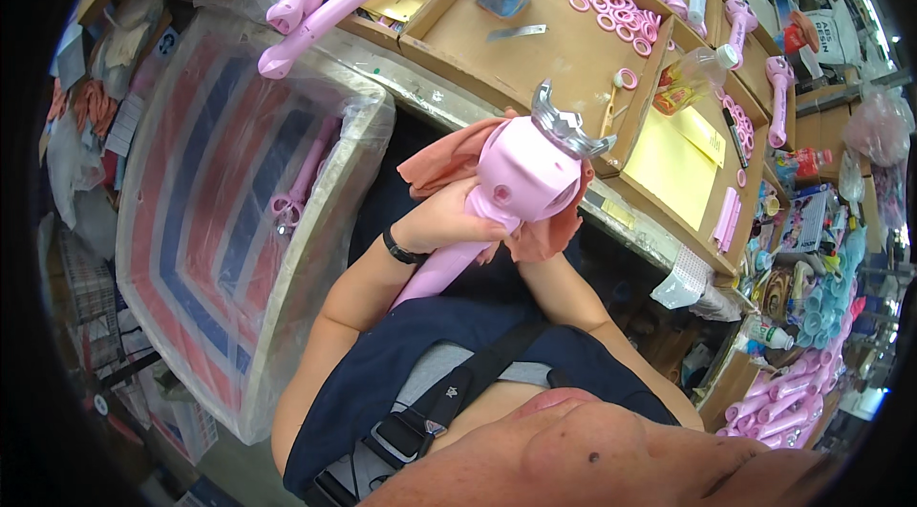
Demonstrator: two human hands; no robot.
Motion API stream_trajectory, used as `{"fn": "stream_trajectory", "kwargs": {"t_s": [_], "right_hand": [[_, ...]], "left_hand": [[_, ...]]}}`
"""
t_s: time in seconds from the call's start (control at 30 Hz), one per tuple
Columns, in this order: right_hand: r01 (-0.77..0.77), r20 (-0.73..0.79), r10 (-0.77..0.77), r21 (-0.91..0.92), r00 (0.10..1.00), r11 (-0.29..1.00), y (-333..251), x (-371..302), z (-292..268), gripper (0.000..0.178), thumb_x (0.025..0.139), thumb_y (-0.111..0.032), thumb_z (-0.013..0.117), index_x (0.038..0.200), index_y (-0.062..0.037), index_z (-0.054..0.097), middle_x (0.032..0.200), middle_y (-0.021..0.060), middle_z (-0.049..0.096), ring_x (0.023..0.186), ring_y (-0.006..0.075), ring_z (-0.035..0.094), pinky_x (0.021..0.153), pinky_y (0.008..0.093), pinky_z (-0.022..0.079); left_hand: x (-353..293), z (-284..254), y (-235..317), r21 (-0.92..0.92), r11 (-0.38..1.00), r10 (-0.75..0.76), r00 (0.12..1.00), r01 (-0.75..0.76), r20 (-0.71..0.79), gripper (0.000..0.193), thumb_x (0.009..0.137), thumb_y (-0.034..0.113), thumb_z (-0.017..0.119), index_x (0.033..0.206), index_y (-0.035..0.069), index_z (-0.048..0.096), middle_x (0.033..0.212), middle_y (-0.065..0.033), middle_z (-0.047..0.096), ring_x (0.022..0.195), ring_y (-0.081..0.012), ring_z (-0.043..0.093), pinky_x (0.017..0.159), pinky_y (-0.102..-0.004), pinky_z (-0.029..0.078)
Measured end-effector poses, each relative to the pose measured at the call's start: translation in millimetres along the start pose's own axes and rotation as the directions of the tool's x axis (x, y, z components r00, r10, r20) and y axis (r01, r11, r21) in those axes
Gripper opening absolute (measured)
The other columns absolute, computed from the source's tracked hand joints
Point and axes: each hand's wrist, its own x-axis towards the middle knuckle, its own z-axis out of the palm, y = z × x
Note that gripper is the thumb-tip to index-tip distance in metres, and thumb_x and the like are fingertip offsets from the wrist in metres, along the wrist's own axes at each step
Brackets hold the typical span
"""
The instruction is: The person assembles pink plastic wands by wiping the wand head with a cloth, inserting a small metal piece into the handle, and attaching a pink ring to the wand head. The person repeats this process for multiple wands.
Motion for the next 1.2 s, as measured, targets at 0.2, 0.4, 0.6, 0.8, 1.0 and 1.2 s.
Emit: {"fn": "stream_trajectory", "kwargs": {"t_s": [0.2, 0.4, 0.6, 0.8, 1.0, 1.2], "right_hand": [[-0.174, -0.132, 0.13, -0.411, 0.983, 0.895, -2.8, -8.7, 6.7, 0.045, 0.08, -0.007, 0.065, 0.121, -0.0041, 0.046, 0.107, 0.005, 0.058, 0.092, 0.0172, 0.059, 0.073, 0.0278, 0.05], [-0.346, -0.004, 0.348, 0.092, 0.938, 0.934, -19.6, -14.4, 10.0, 0.046, 0.092, -0.011, 0.048, 0.134, -0.0119, 0.029, 0.121, 0.0095, 0.047, 0.09, 0.019, 0.058, 0.067, 0.0284, 0.052], [-0.267, -0.004, 0.301, 0.448, 0.954, 0.853, 3.1, -10.7, 4.3, 0.059, 0.092, -0.03, 0.049, 0.142, -0.0122, 0.022, 0.137, 0.0105, 0.035, 0.12, 0.0238, 0.044, 0.095, 0.0366, 0.041], [0.436, 0.06, -0.439, -0.298, 0.897, 0.849, 38.1, 1.3, -6.9, 0.077, 0.088, -0.046, 0.054, 0.139, 0.0027, 0.023, 0.147, 0.0181, 0.021, 0.135, 0.0291, 0.023, 0.108, 0.0379, 0.023], [-0.24, 0.264, 0.196, 0.147, 0.945, 0.959, -3.1, 28.7, -17.1, 0.1, 0.073, -0.059, 0.068, 0.136, 0.0045, 0.024, 0.131, 0.0174, 0.043, 0.119, 0.0249, 0.046, 0.097, 0.0358, 0.04], [-0.391, 0.354, 0.268, 0.341, 0.896, 0.855, -19.3, 30.1, -20.0, 0.073, 0.088, -0.054, 0.046, 0.132, 0.0026, 0.035, 0.123, 0.0146, 0.052, 0.11, 0.0243, 0.054, 0.095, 0.035, 0.043]], "left_hand": [[3.4, 9.8, 11.5, 0.163, 0.987, 0.044, 0.956, 0.004, -0.291, 0.059, 0.074, 0.012, 0.076, 0.121, -0.001, 0.042, 0.089, -0.0073, 0.061, 0.065, -0.0111, 0.061, 0.053, -0.0229, 0.051], [2.4, 14.3, 6.8, 0.268, 0.963, 0.064, 0.934, 0.035, -0.351, 0.063, 0.072, 0.009, 0.076, 0.123, -0.001, 0.041, 0.093, -0.0079, 0.06, 0.069, -0.0112, 0.061, 0.057, -0.0245, 0.051], [1.7, 9.8, -0.4, 0.271, 0.962, 0.119, 0.946, -0.035, -0.3, 0.063, 0.077, 0.017, 0.074, 0.127, 0.0, 0.039, 0.11, -0.0081, 0.056, 0.094, -0.013, 0.057, 0.079, -0.0268, 0.048], [4.2, 0.6, -10.6, 0.353, 0.931, 0.197, 0.942, -0.093, -0.272, 0.061, 0.082, 0.021, 0.07, 0.13, 0.0, 0.038, 0.122, -0.0079, 0.051, 0.112, -0.0131, 0.048, 0.095, -0.0301, 0.04], [-1.2, 5.1, -10.4, 0.677, 0.728, 0.379, 0.885, -0.105, -0.271, 0.057, 0.078, 0.013, 0.069, 0.126, 0.001, 0.041, 0.105, -0.0098, 0.059, 0.092, -0.0147, 0.06, 0.077, -0.0279, 0.049], [2.8, 4.6, -8.6, -0.373, 0.928, 0.082, 0.974, 0.003, 0.213, 0.064, 0.083, 0.03, 0.066, 0.129, 0.001, 0.032, 0.083, -0.0181, 0.061, 0.051, -0.0217, 0.061, 0.044, -0.0287, 0.051]]}}
